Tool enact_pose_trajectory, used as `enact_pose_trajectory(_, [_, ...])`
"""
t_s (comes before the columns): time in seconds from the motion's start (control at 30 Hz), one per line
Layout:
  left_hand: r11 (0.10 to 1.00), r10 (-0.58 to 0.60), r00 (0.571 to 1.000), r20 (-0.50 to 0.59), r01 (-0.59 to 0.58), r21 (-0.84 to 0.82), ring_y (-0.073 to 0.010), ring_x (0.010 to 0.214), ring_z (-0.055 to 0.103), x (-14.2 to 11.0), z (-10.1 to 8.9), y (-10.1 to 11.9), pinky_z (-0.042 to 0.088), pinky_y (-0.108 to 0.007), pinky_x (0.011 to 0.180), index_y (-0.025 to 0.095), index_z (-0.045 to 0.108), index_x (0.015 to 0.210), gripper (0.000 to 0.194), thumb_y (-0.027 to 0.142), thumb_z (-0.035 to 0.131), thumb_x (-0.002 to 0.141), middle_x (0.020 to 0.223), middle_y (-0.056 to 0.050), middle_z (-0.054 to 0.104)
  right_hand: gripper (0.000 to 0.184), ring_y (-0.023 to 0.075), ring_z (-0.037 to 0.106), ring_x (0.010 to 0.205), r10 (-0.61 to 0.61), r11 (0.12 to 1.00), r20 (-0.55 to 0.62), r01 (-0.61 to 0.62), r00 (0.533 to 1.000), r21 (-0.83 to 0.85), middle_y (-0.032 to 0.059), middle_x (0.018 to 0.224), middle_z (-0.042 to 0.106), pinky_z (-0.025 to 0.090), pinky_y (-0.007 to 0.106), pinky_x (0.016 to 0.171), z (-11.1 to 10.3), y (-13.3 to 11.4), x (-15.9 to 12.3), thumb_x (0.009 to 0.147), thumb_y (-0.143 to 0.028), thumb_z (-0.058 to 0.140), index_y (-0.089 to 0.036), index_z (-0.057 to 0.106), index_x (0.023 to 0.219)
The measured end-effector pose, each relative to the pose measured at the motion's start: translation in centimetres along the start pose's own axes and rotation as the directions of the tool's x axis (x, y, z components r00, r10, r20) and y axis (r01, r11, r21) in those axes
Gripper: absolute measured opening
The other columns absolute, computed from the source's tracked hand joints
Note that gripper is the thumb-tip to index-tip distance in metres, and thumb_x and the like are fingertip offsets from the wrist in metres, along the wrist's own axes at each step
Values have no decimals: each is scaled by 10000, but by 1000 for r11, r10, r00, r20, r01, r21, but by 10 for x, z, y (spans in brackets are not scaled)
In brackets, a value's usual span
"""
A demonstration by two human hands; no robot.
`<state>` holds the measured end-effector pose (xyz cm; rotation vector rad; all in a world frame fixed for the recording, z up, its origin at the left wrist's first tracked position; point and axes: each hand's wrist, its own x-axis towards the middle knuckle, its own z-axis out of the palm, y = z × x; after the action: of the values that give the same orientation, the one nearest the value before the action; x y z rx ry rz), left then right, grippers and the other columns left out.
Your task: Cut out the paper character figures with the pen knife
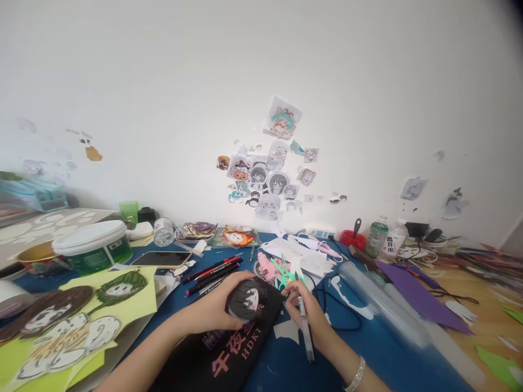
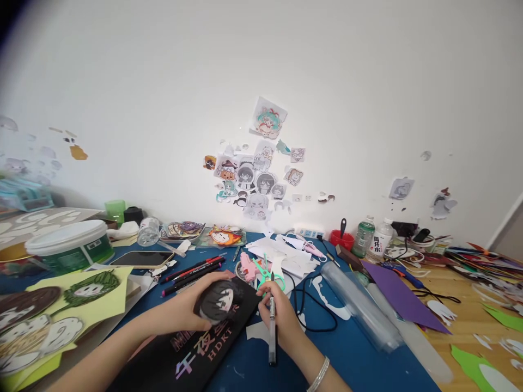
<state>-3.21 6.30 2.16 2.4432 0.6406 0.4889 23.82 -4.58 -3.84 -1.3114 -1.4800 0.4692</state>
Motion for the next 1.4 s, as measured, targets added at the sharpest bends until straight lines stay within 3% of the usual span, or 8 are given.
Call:
enact_pose_trajectory(0.13, [989, 33, 986, 163, -8, -148, -477, 1609, 188, -15, 0, -4, 248, -760, 1250, 307, 358, 1635, 864, 335, 819, 905, 1804, -116, 103, 327, 235, 721, 965, 38, 998, 76, -41, 996, 37, 48, 1118, 756, 556, 381, 934, 1, -18, 1, 805, -193, 659, -264, 687, 1123])
enact_pose_trajectory(0.27, [958, 36, 982, 187, 20, -288, -442, 1651, -13, -17, 6, -7, 140, -645, 1321, 375, 302, 1662, 1090, 244, 889, 753, 1818, -48, -94, 359, 268, 698, 991, 105, 991, 137, -114, 985, 63, 77, 1152, 771, 537, 428, 952, 6, -33, 12, 805, -247, 734, -258, 737, 1164])
enact_pose_trajectory(0.53, [791, 155, 988, 18, -113, -601, -477, 1599, 232, -13, 19, -11, 320, -747, 1230, 360, 182, 1689, 1020, 434, 824, 900, 1797, -131, 141, 324, 238, 715, 909, 189, 905, 240, -264, 952, 334, 56, 1049, 769, 595, 326, 754, 9, -59, 26, 818, -463, 814, -258, 826, 1069])
enact_pose_trajectory(0.8, [870, -11, 995, -95, -37, -491, -353, 1352, 586, 1, 13, -34, 506, -624, 1110, 234, 542, 1485, 513, 417, 682, 1026, 1541, -133, 551, 487, 202, 719, 704, 363, 742, 10, -295, 932, 602, -13, 787, 701, 625, 350, 714, 16, -42, 26, 709, -494, 903, -232, 734, 1083])
enact_pose_trajectory(0.97, [970, -81, 994, -67, 63, -234, -389, 1493, 433, -6, 28, -35, 328, -690, 1227, 234, 622, 1403, 466, 379, 745, 978, 1611, -116, 492, 536, 212, 737, 656, 392, 705, -121, -213, 912, 677, 21, 787, 760, 622, 347, 683, 12, -42, 40, 658, -481, 944, -198, 722, 1055])
enact_pose_trajectory(1.13, [957, -98, 993, 60, 110, -268, -445, 1614, 171, -8, 77, -3, 73, -755, 1280, 268, 565, 1492, 661, 335, 835, 893, 1736, -105, 317, 483, 191, 725, 608, 392, 660, -219, -108, 893, 743, 8, 771, 766, 604, 309, 608, 16, -50, 69, 611, -386, 940, -204, 710, 994])
enact_pose_trajectory(1.23, [871, -97, 983, 154, 159, -464, -426, 1562, 326, 4, 104, 32, 227, -734, 1264, 281, 500, 1545, 694, 356, 808, 927, 1707, -125, 368, 445, 181, 713, 592, 375, 625, -228, -63, 899, 778, 1, 747, 767, 602, 306, 597, 24, -61, 87, 612, -335, 914, -209, 702, 983])
enact_pose_trajectory(1.4, [611, -61, 970, 236, 223, -760, -255, 1051, 729, 33, 124, 77, 636, -473, 893, 190, 595, 1398, 455, 505, 589, 1071, 1281, -111, 700, 408, 150, 693, 578, 344, 578, -210, -30, 915, 816, -24, 733, 762, 598, 283, 610, 44, -80, 101, 626, -314, 879, -221, 676, 967])
